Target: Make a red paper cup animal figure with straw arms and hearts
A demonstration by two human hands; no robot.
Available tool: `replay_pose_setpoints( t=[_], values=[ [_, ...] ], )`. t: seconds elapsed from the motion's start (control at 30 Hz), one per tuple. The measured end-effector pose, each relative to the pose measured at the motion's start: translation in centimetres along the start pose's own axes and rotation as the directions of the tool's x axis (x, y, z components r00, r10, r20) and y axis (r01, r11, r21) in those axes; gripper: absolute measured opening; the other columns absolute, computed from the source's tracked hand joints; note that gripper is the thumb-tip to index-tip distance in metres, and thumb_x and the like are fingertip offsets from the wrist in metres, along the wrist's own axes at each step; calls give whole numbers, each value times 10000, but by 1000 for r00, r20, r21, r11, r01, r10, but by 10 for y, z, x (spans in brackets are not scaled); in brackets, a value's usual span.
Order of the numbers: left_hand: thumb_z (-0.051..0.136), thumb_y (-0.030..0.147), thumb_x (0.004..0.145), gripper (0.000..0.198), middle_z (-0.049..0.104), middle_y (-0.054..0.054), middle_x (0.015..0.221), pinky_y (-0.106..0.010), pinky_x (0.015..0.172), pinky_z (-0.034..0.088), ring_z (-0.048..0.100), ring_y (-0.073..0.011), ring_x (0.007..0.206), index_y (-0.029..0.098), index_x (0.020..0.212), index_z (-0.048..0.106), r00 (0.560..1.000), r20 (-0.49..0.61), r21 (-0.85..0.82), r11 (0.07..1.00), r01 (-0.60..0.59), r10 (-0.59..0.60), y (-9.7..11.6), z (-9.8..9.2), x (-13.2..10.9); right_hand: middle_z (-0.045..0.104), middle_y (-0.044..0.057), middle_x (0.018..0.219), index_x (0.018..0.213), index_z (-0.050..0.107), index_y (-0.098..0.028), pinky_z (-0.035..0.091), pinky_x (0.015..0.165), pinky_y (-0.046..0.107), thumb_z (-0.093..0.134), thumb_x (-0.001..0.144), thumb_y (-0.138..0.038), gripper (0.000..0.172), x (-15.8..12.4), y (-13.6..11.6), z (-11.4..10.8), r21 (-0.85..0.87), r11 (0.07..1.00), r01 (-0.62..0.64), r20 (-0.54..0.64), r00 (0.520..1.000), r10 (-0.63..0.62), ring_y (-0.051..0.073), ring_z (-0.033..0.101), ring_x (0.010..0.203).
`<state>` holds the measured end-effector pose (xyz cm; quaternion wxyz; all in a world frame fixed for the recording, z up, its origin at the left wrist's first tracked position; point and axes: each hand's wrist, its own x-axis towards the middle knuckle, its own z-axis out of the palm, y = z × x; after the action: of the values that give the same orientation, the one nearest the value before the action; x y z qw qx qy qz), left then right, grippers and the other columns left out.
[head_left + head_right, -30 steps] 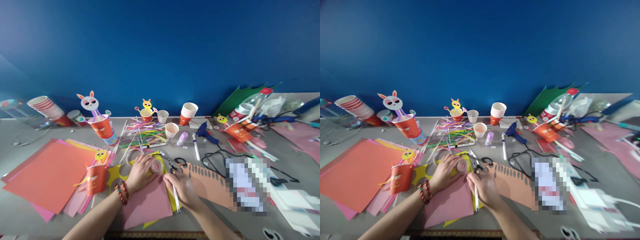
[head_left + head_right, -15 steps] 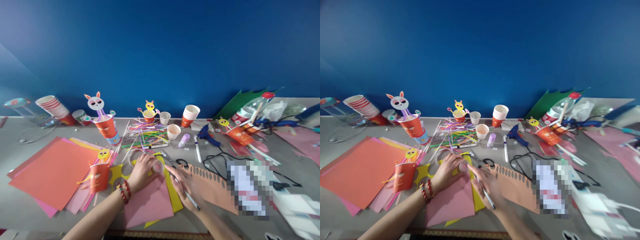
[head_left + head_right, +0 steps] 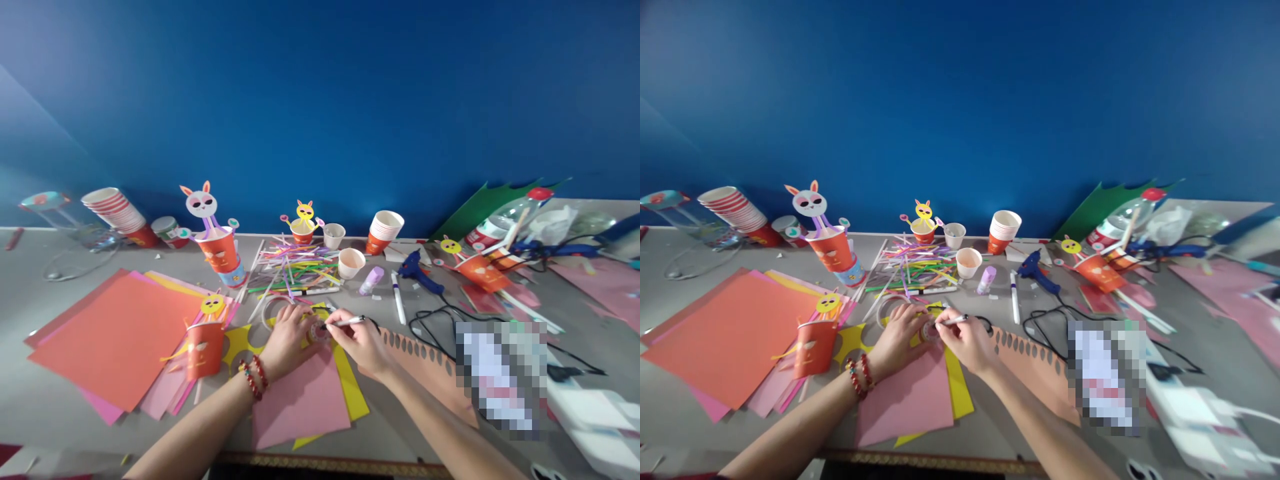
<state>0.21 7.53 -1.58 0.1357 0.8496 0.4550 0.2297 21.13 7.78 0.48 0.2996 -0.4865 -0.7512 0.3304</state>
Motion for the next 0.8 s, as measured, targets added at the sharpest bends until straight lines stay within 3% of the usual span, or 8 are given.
replay_pose_setpoints(
  t=[0.17,0.8],
  values=[
    [683,380,859,394,609,-128,1231,-514,953,460,564,-320,1105,216,1211,619,1000,-10,-4,1000,-7,7,0,0,0,667,-18,678,906,640,-216,430,553,225,477,982,-315,205,0,-6,-3,-93,994,58,17,998,-56,140,584,529],
    [704,329,826,392,611,-109,1230,-536,1018,419,538,-320,1122,234,1198,631,1000,14,-7,1000,-2,2,2,-3,1,731,12,808,886,603,-226,475,677,240,443,986,-252,191,12,-9,-3,-143,973,179,78,982,-170,173,690,725]
  ],
)
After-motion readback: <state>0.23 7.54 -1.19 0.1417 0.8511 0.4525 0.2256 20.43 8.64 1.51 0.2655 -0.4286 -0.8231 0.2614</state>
